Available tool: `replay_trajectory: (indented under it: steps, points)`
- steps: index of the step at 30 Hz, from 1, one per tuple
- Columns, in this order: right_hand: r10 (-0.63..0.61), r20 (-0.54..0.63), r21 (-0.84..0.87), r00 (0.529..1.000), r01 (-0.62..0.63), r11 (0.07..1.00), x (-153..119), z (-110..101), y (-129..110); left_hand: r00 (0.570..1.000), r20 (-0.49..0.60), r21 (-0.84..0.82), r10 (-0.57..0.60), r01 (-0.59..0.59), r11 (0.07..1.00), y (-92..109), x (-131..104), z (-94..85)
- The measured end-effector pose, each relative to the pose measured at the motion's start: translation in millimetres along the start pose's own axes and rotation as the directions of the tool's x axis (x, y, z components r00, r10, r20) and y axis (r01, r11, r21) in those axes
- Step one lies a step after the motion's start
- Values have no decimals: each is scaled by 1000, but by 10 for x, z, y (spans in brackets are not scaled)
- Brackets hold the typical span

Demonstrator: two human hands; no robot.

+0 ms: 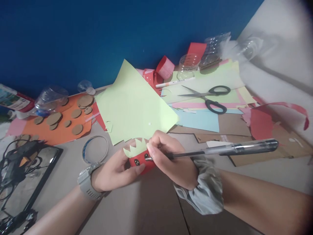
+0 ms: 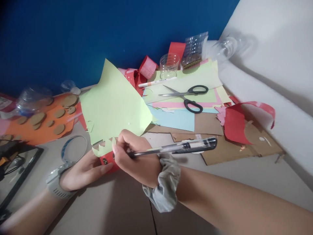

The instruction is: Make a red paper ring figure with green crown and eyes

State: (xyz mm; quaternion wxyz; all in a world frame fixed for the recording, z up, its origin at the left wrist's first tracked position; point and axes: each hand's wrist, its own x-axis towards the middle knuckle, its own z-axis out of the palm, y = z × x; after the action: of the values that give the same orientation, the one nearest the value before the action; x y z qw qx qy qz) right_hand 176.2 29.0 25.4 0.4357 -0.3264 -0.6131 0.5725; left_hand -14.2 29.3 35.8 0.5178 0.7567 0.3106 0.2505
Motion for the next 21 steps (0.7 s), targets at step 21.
replay_trajectory:
  steps: [21]
  points:
    - [85, -50, -4, 995, -85, 996, 4, 22, -24, 1000, -23, 22, 6, -5, 1000, -22, -43, -10]
